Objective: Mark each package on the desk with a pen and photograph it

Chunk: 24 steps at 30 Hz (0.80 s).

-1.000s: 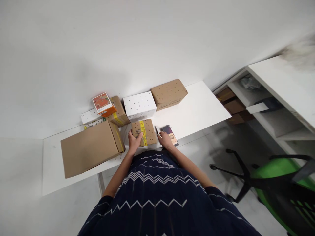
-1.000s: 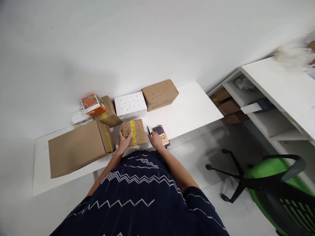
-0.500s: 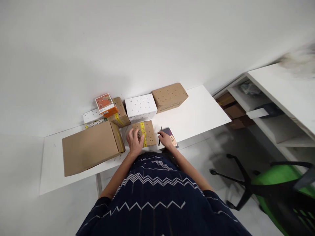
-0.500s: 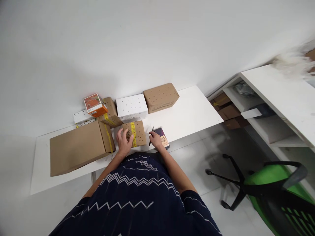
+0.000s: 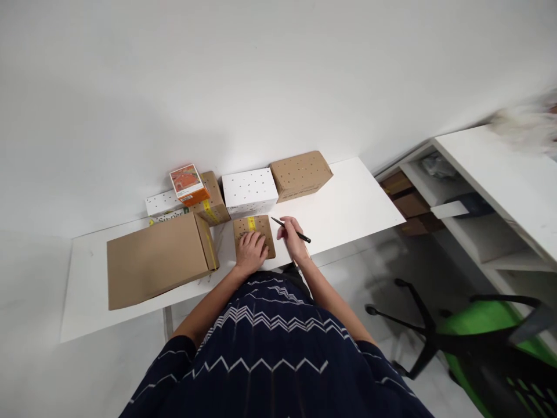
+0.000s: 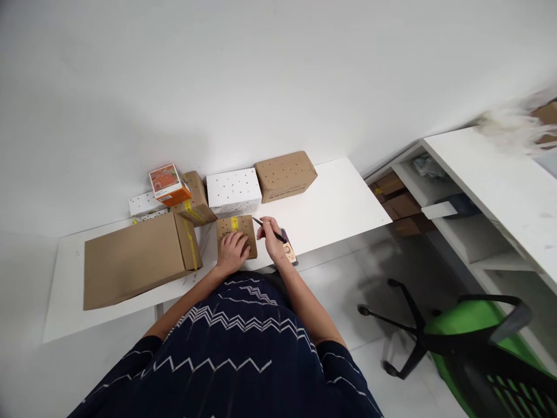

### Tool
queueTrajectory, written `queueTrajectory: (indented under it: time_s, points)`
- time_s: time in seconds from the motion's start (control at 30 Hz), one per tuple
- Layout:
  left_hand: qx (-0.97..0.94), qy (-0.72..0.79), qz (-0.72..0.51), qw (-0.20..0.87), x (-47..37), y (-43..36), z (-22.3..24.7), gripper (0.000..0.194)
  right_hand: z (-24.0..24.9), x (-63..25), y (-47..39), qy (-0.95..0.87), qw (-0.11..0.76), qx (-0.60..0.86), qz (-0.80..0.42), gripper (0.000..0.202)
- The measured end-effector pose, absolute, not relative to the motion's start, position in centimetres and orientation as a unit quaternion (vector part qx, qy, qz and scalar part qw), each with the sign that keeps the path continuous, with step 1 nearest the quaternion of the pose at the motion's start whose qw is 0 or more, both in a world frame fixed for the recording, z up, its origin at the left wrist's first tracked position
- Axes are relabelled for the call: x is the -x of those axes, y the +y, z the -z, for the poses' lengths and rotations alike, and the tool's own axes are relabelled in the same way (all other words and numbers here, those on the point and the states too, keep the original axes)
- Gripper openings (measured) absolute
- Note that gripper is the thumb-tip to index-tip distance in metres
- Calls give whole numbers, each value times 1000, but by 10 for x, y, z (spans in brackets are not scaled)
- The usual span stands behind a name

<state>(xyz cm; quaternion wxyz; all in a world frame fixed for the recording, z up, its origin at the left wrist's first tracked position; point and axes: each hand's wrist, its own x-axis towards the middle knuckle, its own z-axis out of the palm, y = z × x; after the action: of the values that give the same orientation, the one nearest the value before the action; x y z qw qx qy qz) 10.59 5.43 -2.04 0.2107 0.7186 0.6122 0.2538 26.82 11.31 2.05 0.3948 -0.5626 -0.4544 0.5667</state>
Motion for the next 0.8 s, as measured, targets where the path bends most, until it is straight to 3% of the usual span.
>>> queueTrajectory:
  time_s: [0.23,0.63,0.8]
  points:
    - [-727,611,-243,198,-110,55,14,39,5,-242,116,-487,395,567,-533,26]
    - [-708,607,-279,229,-112,55,17,45,25,-235,118,-538,370,617,-440,19]
    - [-734,616,-226,176,-113,55,14,45,24,-235,118,-543,379,612,-433,20]
